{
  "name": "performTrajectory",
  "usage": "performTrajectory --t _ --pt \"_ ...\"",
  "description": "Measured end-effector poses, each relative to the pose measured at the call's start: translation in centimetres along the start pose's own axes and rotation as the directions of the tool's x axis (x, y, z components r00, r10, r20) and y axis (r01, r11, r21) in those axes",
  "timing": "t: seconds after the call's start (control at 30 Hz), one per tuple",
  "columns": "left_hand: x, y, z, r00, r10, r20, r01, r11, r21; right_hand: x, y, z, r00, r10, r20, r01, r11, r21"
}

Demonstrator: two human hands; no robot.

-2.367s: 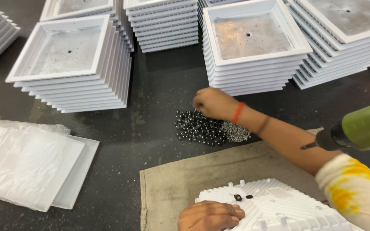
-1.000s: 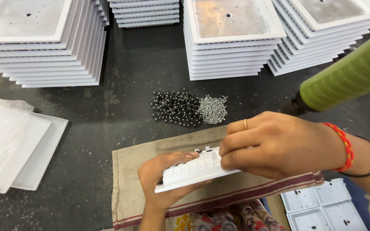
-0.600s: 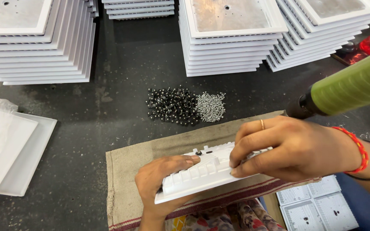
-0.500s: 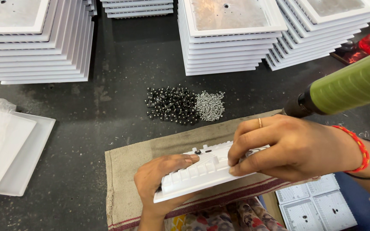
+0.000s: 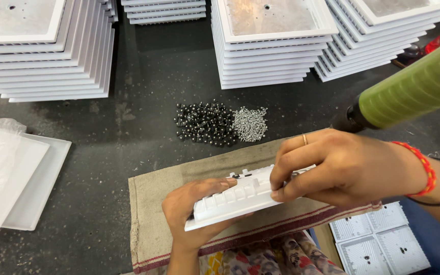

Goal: The person assembles white square plastic panels by inserting small black and silver fasteners into pre-drilled holes using a green electric screwdriver. They place a translucent cover over each panel, secure it with the screwdriver, then stack the finished units on the table.

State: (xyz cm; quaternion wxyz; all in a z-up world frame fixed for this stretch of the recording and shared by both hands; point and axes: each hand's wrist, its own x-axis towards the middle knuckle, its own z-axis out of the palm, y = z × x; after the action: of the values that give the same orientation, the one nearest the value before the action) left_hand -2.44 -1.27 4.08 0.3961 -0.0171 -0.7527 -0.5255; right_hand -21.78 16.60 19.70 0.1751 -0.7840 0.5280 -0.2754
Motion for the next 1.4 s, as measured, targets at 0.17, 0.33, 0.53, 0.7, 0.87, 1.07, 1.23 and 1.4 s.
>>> performTrajectory --t 0.17,0.33,0.53,0.7,0.87,1.07,1.23,1.4 --pt "-0.1 0.1 0.2 1.000 -0.019 -0.007 0.019 1.000 0.004 0.4 -1.0 0.0 0.999 0.031 -0.014 -0.031 0.998 -0.046" --pt "0.3 0.0 0.2 1.000 -0.016 -0.026 0.016 1.000 -0.004 -2.1 -5.5 -1.1 0.857 0.131 -0.499 -0.297 0.916 -0.270" --pt "0.3 0.2 0.3 0.999 -0.041 -0.034 0.040 0.999 -0.029 -3.2 1.2 2.2 0.385 0.230 -0.894 -0.167 0.970 0.178" --pt "0.4 0.0 0.3 0.999 -0.044 -0.031 0.042 0.997 -0.067 -2.2 1.1 2.4 0.336 0.383 -0.860 0.181 0.870 0.458" --pt "0.2 0.0 0.4 0.999 -0.029 -0.036 0.028 0.999 -0.037 -0.9 -2.5 2.0 0.461 0.447 -0.767 0.370 0.689 0.624" --pt "0.4 0.0 0.5 0.998 -0.038 -0.042 0.036 0.999 -0.035 0.9 -2.8 4.0 0.541 0.428 -0.724 0.367 0.655 0.661" --pt "0.4 -0.1 0.4 0.999 -0.001 -0.034 0.000 1.000 -0.017 1.3 -2.8 4.3 0.542 0.429 -0.723 0.397 0.627 0.670" --pt "0.5 0.0 0.5 0.999 -0.016 -0.033 0.015 0.999 -0.046 1.4 -2.8 4.5 0.564 0.414 -0.714 0.387 0.632 0.672"
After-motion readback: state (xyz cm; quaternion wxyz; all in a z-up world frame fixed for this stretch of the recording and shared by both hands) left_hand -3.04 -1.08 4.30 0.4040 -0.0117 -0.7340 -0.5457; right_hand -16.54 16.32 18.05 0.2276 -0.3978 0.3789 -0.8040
